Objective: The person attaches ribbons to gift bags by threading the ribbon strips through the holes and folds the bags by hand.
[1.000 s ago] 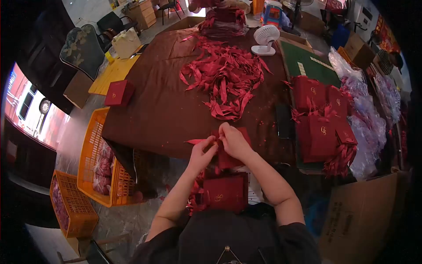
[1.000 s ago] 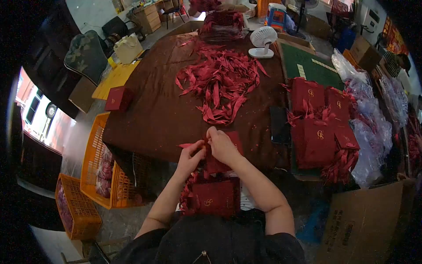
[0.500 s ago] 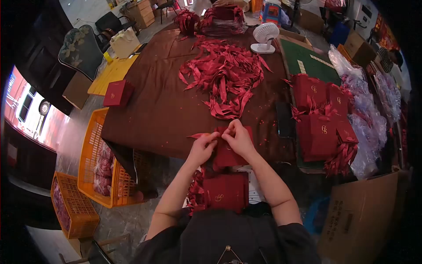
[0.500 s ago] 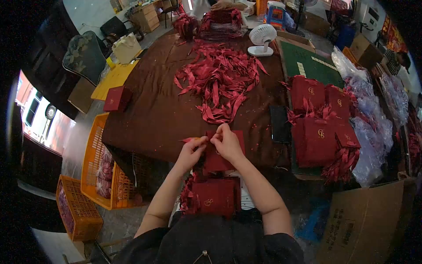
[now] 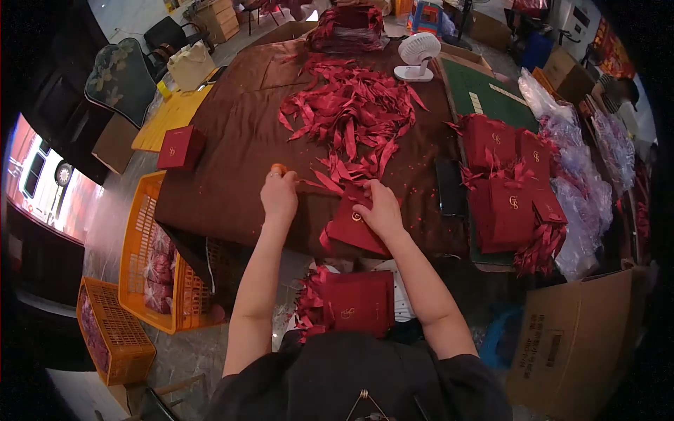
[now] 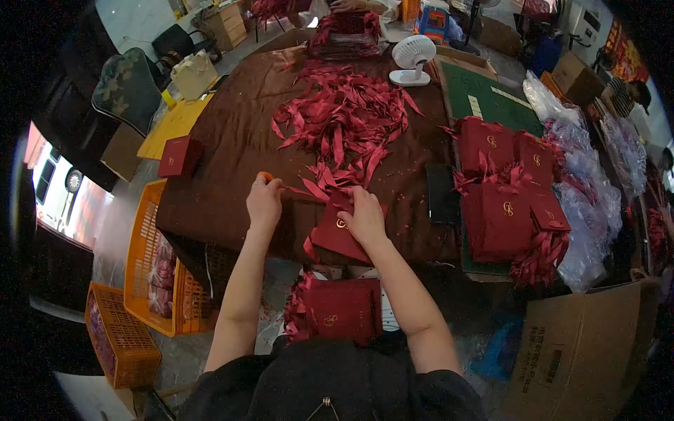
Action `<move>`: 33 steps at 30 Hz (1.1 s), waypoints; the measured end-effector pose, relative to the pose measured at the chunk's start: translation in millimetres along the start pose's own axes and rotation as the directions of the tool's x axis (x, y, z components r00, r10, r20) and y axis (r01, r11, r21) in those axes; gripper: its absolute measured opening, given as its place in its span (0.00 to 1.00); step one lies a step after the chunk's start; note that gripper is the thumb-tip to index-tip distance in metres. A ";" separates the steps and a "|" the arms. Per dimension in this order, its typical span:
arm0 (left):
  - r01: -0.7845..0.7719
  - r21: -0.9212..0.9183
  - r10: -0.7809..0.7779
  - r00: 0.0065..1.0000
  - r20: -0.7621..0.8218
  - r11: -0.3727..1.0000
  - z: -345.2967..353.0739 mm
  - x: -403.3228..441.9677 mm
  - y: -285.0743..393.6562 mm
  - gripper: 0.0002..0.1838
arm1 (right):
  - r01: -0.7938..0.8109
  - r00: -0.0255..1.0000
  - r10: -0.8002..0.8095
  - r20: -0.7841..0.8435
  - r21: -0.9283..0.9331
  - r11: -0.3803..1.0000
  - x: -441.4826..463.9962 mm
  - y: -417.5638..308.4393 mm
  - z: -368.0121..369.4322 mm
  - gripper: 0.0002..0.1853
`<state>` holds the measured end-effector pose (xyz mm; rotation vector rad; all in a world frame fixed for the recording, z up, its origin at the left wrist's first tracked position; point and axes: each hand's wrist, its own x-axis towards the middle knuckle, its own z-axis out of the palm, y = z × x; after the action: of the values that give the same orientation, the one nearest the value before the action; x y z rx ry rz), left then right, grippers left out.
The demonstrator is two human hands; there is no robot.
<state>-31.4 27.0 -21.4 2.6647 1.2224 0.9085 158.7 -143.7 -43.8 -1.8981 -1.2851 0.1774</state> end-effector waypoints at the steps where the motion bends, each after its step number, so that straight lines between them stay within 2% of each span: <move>1: 0.019 0.047 -0.018 1.000 -0.018 0.999 -0.5 1.6 -9.9 0.03 | 0.000 1.000 0.000 0.002 0.001 1.000 0.5 -2.4 0.2 0.29; 2: 0.025 0.036 -0.026 1.000 0.005 0.999 5.7 -2.8 -18.3 0.09 | -0.035 0.999 0.036 0.026 -0.026 0.999 0.9 -5.7 0.9 0.30; 5: -0.011 0.011 0.012 0.990 -0.141 1.000 4.9 -30.9 6.7 0.23 | -0.056 0.998 0.057 0.028 -0.039 0.998 0.9 -6.0 2.3 0.30; 7: -0.135 -0.179 0.125 0.990 -0.066 0.974 -13.8 -56.5 43.5 0.23 | -0.030 0.997 0.024 0.069 0.078 0.996 -2.6 -1.3 -4.7 0.29; 9: -0.087 -0.172 0.120 0.974 0.191 0.981 -21.0 -86.0 71.0 0.23 | -0.037 0.991 -0.005 0.134 0.307 0.951 -6.6 5.5 -21.7 0.24; 10: -0.081 -0.179 0.116 0.974 0.195 0.980 -16.0 -93.0 72.8 0.23 | -0.040 0.987 -0.025 0.159 0.395 0.918 -10.8 3.2 -39.5 0.22; 11: -0.054 -0.166 0.083 0.981 0.172 0.985 -8.8 -99.4 73.2 0.23 | 0.220 0.969 -0.236 0.072 0.183 0.958 -16.0 3.8 -59.1 0.18; 13: -0.017 -0.122 0.038 0.984 0.174 0.992 -5.3 -102.7 74.9 0.24 | 0.491 0.866 -0.488 0.107 -0.008 0.871 -28.8 7.6 -88.9 0.18; 14: -0.015 -0.128 0.038 0.983 0.179 0.992 -5.6 -104.3 77.6 0.24 | 0.551 0.820 -0.524 0.230 -0.066 0.832 -36.2 11.7 -101.6 0.22; 17: -0.005 -0.041 0.013 0.984 0.180 0.999 -6.2 -103.2 84.9 0.25 | 0.680 0.691 -0.565 0.451 -0.140 0.720 -64.5 25.9 -106.1 0.28; 20: 0.021 0.009 -0.022 0.976 0.217 1.000 -7.3 -103.6 91.7 0.28 | 0.722 0.619 -0.561 0.550 -0.117 0.682 -72.5 25.6 -105.0 0.29; 21: 0.015 0.048 -0.025 0.975 0.222 0.999 -7.7 -102.9 94.3 0.30 | 0.721 0.620 -0.560 0.550 -0.116 0.684 -71.7 32.2 -102.9 0.29; 23: 0.016 0.092 -0.036 0.973 0.229 0.996 -6.2 -105.3 94.1 0.31 | 0.737 0.629 -0.642 0.439 -0.074 0.672 -71.1 49.8 -96.5 0.23; 24: 0.061 0.054 -0.071 0.976 0.208 0.997 -3.3 -104.9 92.6 0.32 | 0.715 0.646 -0.626 0.437 -0.060 0.696 -69.5 43.5 -99.9 0.19; 25: 0.105 0.013 -0.105 0.977 0.185 0.994 -1.3 -104.0 90.9 0.33 | 0.720 0.641 -0.630 0.438 -0.058 0.692 -67.2 36.4 -101.7 0.19; 26: 0.110 0.015 -0.111 0.977 0.181 0.994 -0.3 -104.1 88.6 0.33 | 0.654 0.718 -0.627 0.303 0.015 0.756 -65.4 28.0 -102.2 0.16; 27: 0.122 -0.032 -0.113 0.972 0.204 0.992 -0.9 -104.1 86.9 0.33 | 0.587 0.786 -0.595 0.169 0.101 0.803 -63.1 16.8 -101.6 0.14; 28: 0.134 -0.078 -0.113 0.967 0.229 0.988 -1.3 -104.4 85.4 0.33 | 0.519 0.839 -0.534 0.105 0.141 0.843 -62.0 8.4 -97.6 0.11; 29: 0.139 -0.077 -0.118 0.966 0.230 0.987 -1.1 -105.2 85.8 0.33 | 0.518 0.838 -0.534 0.109 0.145 0.843 -60.8 2.1 -90.6 0.11; 31: 0.173 -0.140 -0.147 0.973 0.179 0.975 -0.1 -106.8 89.3 0.31 | 0.371 0.925 -0.381 0.004 0.209 0.905 -59.1 -13.7 -75.4 0.11; 32: 0.172 -0.136 -0.146 0.972 0.182 0.976 -0.9 -107.2 91.5 0.31 | 0.276 0.955 -0.293 0.034 0.253 0.927 -60.0 -25.2 -70.6 0.11; 33: 0.180 -0.166 -0.155 0.976 0.150 0.970 -2.6 -107.1 94.1 0.30 | 0.307 0.949 -0.314 -0.004 0.216 0.927 -57.6 -29.2 -59.4 0.10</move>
<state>-24.2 -113.8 -43.1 2.3988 1.2491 0.7588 142.0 -219.4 -2.7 -1.4934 -1.5055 0.1725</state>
